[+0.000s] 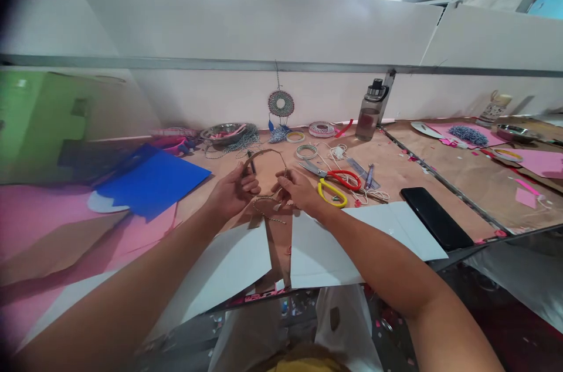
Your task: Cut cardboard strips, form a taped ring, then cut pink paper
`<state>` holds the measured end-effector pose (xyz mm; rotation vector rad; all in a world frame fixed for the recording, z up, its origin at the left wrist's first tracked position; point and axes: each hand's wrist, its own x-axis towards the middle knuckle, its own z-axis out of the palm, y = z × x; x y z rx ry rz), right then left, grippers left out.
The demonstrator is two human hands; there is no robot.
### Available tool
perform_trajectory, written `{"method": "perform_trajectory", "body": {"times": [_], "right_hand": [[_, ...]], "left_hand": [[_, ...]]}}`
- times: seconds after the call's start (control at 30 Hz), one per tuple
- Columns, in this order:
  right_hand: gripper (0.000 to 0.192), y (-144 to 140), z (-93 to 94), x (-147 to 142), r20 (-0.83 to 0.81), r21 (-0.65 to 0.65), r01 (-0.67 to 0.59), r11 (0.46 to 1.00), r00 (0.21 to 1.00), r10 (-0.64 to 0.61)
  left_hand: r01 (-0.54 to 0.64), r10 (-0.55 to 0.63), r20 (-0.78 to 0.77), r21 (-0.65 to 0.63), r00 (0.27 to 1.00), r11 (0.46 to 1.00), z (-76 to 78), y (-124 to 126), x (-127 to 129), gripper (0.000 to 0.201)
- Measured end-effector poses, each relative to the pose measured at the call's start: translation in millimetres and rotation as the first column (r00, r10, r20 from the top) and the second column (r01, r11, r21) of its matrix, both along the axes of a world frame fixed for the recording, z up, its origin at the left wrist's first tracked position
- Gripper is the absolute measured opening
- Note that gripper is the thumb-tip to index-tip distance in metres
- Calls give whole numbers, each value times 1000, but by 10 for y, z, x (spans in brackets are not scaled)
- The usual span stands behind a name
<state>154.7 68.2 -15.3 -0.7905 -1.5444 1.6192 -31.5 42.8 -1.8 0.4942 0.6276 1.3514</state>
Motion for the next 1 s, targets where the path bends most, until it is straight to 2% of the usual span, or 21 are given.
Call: {"method": "perform_trajectory", "body": {"times": [0.1,0.3,0.43,0.67,0.83,1.0], "right_hand": [[27,14,6,28,-83,-42,15,999,996,-18],[24,-9,8,15,19,-29,-63,998,998,64],[27,-23,15,-7,22,-20,-89,996,996,90],[30,-20,21,9,-15,-18,-14,1000,1000,14],[28,8,-5,33,-27,-26,3,1000,1000,-4],[29,28,-4,49,-62,-73,38,997,997,-42]], "left_hand": [[-2,2,-69,-4,998,1000,-1,-8,-16,28],[27,-27,-193,-3,981,1000,51,-5,-122,26],[6,-3,-172,13,985,1000,73,-4,-128,26],[-4,7,-148,20,989,1000,40,2,-110,27],[41,-30,-261,37,965,998,49,-5,-146,27],[-7,18,-364,32,931,999,13,-4,-173,22]]}}
